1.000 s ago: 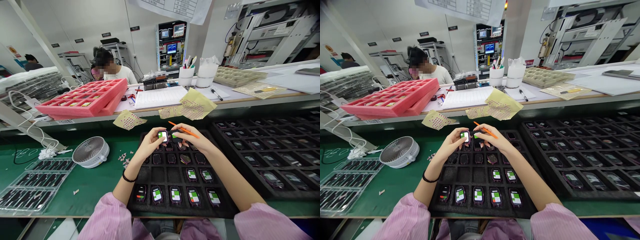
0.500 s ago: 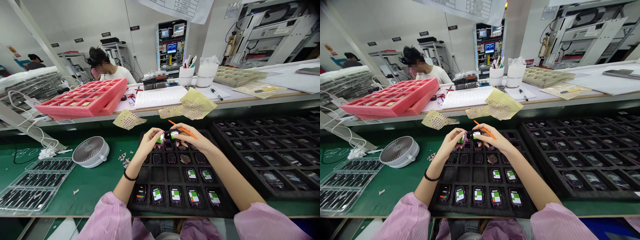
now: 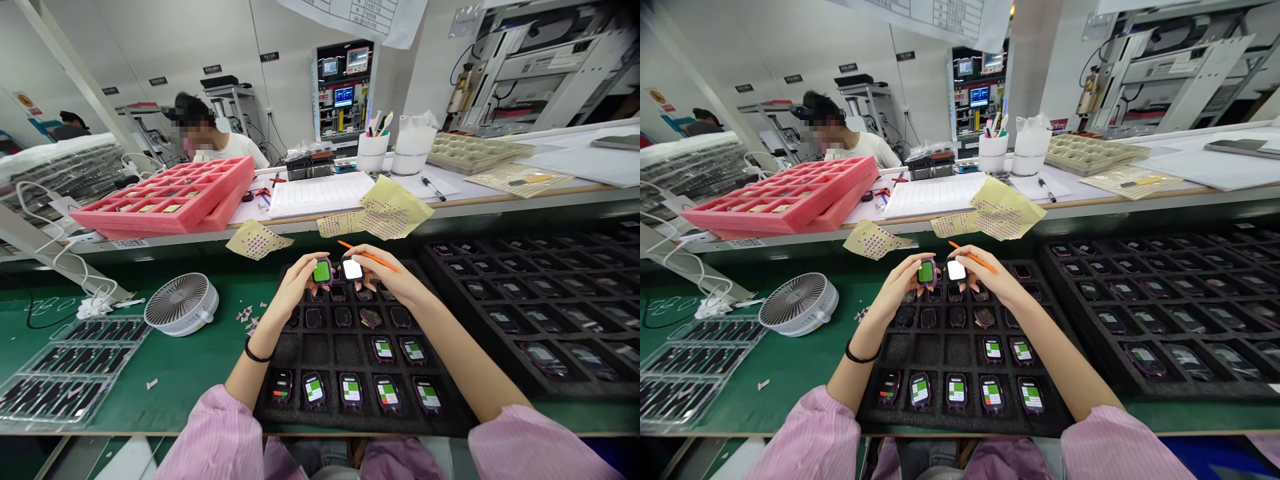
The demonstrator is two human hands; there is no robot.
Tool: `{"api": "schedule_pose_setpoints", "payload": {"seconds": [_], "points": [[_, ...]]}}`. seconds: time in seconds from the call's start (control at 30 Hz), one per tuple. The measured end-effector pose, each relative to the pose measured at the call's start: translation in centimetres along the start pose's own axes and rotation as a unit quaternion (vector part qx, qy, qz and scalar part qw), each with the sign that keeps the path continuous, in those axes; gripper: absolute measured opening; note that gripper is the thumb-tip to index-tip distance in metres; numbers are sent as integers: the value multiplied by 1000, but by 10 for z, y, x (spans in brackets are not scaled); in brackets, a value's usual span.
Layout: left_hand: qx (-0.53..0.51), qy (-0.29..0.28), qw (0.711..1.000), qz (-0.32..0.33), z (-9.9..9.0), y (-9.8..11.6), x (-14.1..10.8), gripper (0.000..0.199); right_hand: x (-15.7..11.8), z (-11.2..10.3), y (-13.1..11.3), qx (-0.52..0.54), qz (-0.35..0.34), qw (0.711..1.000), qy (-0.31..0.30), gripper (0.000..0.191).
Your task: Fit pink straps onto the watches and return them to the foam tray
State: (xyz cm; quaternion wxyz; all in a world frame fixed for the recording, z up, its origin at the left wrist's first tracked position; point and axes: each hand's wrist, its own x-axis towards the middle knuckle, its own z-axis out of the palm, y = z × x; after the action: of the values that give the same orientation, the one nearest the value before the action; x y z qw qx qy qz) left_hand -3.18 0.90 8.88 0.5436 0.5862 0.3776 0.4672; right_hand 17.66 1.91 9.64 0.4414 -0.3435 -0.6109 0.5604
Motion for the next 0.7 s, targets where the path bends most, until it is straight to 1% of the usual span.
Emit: {"api": "schedule_pose_setpoints", "payload": {"seconds": [0.1,0.17,0.27,0.33,0.4,0.5,0.7], "points": [[-3,2,1000,0,0,0,1,44,0,-1,0,-7,-6,1000,-9,25],[-5,2,1000,1,-1,0,1,44,-2,-2,-2,-14,-12,999,-25,27],[-8,-1,1000,2,-1,-1,1,43,-4,-4,-4,-19,-13,998,-53,36],[-6,-3,1000,2,-1,-1,1,43,-4,-5,-4,-21,-11,998,-57,41],[-3,-6,1000,3,-2,-1,0,43,-2,-6,-2,-25,-14,999,-45,41],[-2,-11,1000,6,-2,-2,1,43,0,-5,1,-27,-18,999,-20,33],[-5,-16,1000,1,-1,-1,1,44,0,-1,1,-7,2,999,49,26]]}}
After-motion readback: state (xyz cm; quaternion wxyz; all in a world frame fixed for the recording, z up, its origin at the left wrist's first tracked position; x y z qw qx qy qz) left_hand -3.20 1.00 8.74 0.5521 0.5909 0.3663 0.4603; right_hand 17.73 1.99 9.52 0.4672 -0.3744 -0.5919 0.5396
